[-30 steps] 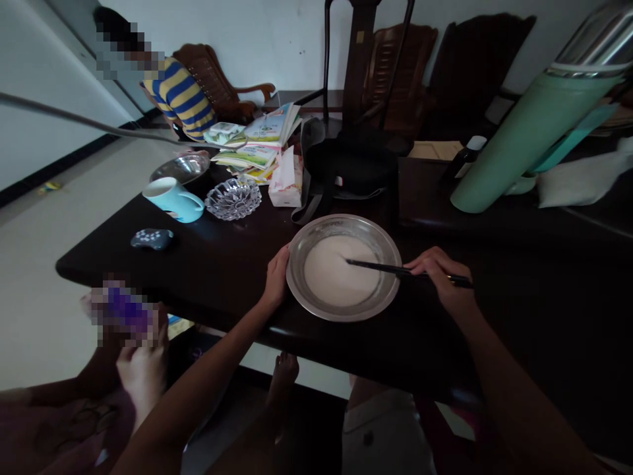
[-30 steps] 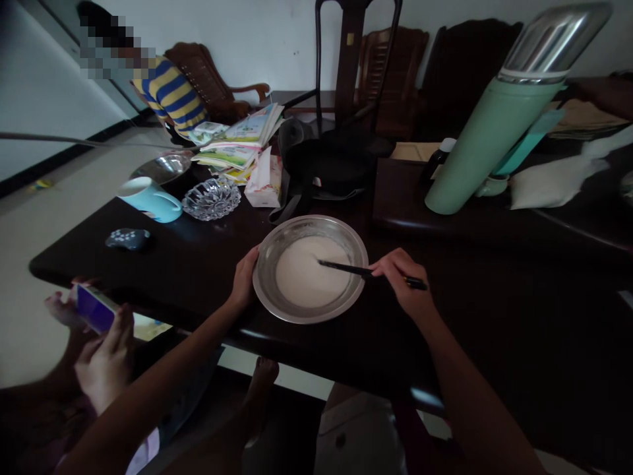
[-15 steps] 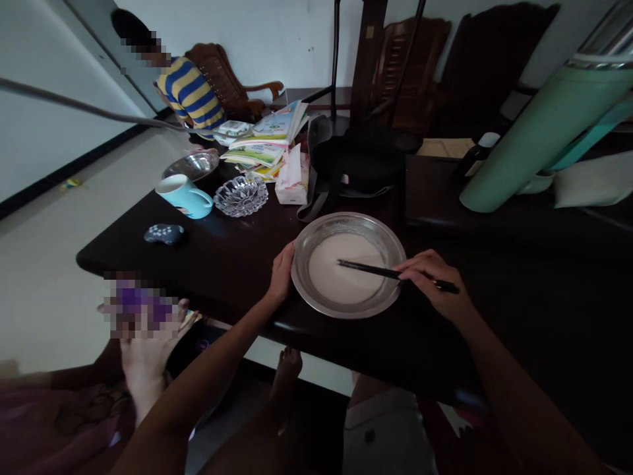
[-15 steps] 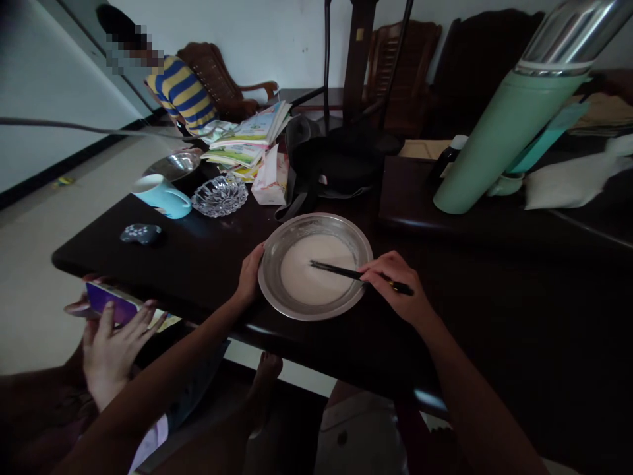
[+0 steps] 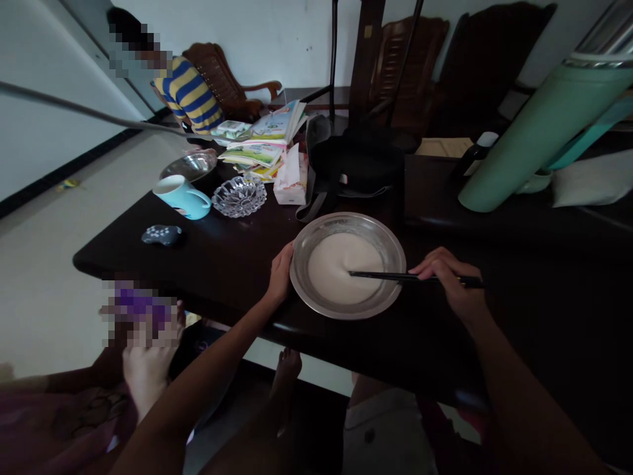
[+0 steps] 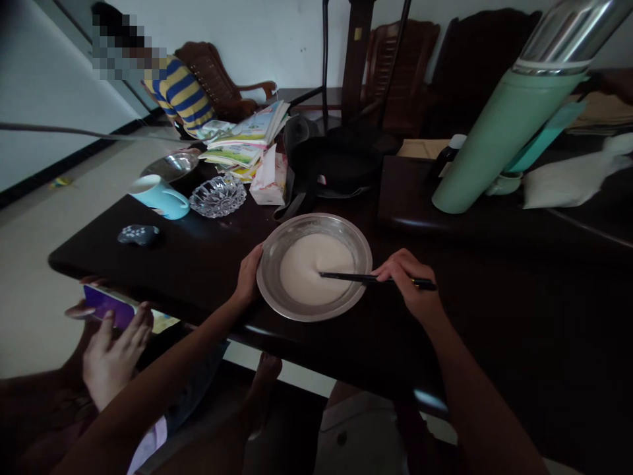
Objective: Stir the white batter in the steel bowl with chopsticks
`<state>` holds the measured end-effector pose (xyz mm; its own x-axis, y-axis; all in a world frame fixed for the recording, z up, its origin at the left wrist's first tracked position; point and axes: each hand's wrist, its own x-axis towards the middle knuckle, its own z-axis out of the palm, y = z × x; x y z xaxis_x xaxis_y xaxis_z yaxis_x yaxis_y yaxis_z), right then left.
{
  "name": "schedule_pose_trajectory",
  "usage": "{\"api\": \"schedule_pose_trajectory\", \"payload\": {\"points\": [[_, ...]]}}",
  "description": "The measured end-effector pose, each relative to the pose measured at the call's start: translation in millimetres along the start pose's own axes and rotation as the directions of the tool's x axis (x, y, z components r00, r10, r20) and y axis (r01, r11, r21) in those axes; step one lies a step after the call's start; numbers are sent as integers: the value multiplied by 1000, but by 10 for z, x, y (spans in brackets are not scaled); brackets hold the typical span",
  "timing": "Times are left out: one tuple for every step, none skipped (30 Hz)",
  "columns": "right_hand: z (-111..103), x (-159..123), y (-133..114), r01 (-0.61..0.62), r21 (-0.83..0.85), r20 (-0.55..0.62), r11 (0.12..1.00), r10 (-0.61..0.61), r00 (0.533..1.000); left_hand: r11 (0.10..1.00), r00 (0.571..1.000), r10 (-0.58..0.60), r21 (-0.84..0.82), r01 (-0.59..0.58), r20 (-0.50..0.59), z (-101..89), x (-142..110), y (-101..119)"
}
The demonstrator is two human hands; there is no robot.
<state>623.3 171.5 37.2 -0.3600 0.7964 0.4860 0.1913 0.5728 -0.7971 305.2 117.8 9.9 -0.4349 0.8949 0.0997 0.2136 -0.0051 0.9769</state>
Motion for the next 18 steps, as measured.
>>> {"api": "schedule_pose_trajectory", "payload": {"points": [[1,1,-2,8,-5,34,1000,-8,999,1000,1000,6,0,-6,2,0,1,1],[3,2,-4,19,-23,66,1000,-18,998,1000,1000,13,2,-13,2,-1,2,3],[3,2,-4,26,-46,84,999,-22,996,1000,1000,22,8,-22,1,-2,2,5],[1,2,-3,25,-60,75,998,-21,997,999,1000,29,16,-29,-2,-3,1,6],[-3,1,-1,17,-58,47,998,-14,999,999,999,35,25,-35,-4,-5,1,6],[-7,-1,2,4,-40,12,999,-4,1000,999,999,36,31,-36,-4,-6,1,5],[-11,-4,6,-9,-16,-13,1000,9,1000,999,999,32,29,-32,-3,-6,0,3],[-11,-6,8,-17,6,-15,1000,17,1000,999,1000,26,21,-26,0,-6,1,0],[-7,-7,9,-13,16,8,1000,13,1000,1000,1000,18,13,-18,3,-5,1,-4],[-1,-7,8,-3,11,49,1000,3,999,1000,1000,13,6,-13,6,-3,2,-6],[7,-7,6,11,-8,90,1000,-10,996,1000,1000,12,5,-12,8,0,3,-8],[13,-6,3,25,-32,112,999,-21,993,1000,1000,13,8,-13,7,3,3,-7],[16,-5,0,28,-53,109,998,-22,994,1000,1000,15,14,-15,4,6,3,-5],[15,-4,-2,19,-61,78,998,-14,997,1000,1000,17,20,-17,4,8,0,-1],[10,-5,-2,0,-52,34,999,2,999,1000,1000,19,22,-19,1,7,-3,4],[4,-5,-2,-18,-28,-6,999,18,1000,1000,1000,20,21,-20,1,4,-8,9],[-1,-6,-1,-31,1,-23,1000,31,999,1000,1000,23,19,-23,2,-3,-13,13],[-4,-6,-1,-37,22,-12,999,37,999,1000,1000,25,18,-25,6,-13,-18,13]]}}
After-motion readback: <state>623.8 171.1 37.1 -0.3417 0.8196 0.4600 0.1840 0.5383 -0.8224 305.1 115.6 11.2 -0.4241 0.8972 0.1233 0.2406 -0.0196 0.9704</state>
